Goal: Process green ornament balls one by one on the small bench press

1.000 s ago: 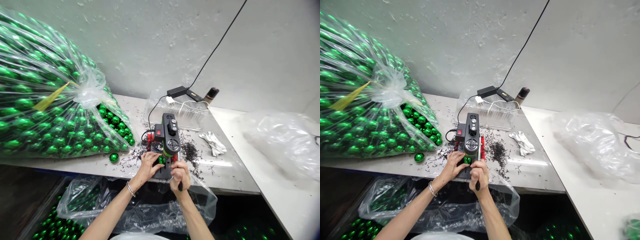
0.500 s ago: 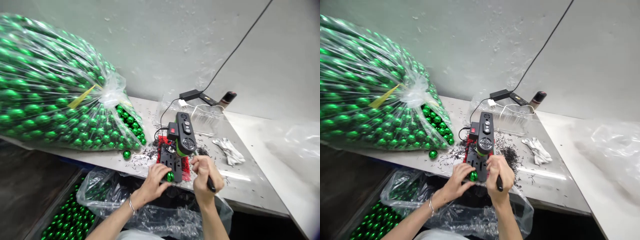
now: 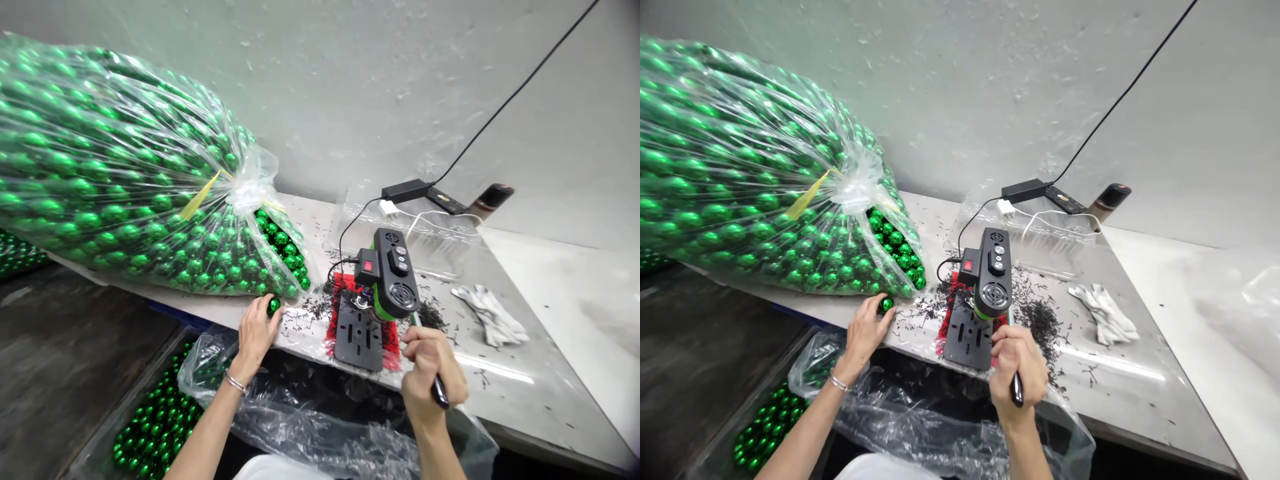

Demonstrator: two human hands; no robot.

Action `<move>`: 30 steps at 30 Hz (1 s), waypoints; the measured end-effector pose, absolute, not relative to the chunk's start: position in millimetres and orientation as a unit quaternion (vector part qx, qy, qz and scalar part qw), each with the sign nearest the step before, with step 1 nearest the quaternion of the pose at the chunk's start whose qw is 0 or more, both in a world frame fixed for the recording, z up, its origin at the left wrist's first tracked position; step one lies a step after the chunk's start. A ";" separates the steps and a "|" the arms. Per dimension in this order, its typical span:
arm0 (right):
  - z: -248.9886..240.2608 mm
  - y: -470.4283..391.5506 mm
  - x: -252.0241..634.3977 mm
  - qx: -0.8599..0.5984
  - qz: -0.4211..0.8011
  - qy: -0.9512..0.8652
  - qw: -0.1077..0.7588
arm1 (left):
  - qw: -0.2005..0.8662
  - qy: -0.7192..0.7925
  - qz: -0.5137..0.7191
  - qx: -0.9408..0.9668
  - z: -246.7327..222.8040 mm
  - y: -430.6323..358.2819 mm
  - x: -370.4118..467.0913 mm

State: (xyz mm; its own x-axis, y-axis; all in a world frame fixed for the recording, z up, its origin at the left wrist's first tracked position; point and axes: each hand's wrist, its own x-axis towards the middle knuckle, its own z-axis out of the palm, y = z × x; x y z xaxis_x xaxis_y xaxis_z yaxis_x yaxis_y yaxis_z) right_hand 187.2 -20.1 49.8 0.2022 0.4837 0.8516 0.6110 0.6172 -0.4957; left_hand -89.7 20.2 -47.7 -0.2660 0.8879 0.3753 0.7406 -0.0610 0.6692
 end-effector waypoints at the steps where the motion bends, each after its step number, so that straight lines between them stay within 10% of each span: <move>1: 49.1 -20.3 187.4 -0.435 -0.050 -0.631 0.640 | 0.132 0.674 0.435 0.582 -46.8 18.2 -86.9; 7: 46.5 -21.0 188.7 -0.434 -0.046 -0.637 0.635 | 0.582 0.506 0.554 0.314 -31.2 4.6 -50.7; 12: 51.0 -21.9 186.8 -0.429 -0.046 -0.643 0.633 | 0.714 0.404 0.525 0.227 -23.5 2.7 -14.7; 20: 57.1 -23.4 185.9 -0.430 -0.038 -0.664 0.611 | 0.653 0.447 0.488 0.368 -38.6 15.6 26.8; 30: 61.1 -25.3 185.9 -0.426 -0.041 -0.670 0.607 | 0.336 0.520 0.402 0.675 -52.7 17.4 43.7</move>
State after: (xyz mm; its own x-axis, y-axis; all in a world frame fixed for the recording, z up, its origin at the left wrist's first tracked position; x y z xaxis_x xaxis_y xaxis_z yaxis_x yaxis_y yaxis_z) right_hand 185.9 -25.3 61.1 0.0991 0.5209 0.8479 0.6208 0.6335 -0.4618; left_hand 43.7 17.4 -52.7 0.1362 0.9716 0.1933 0.4302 -0.2338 0.8719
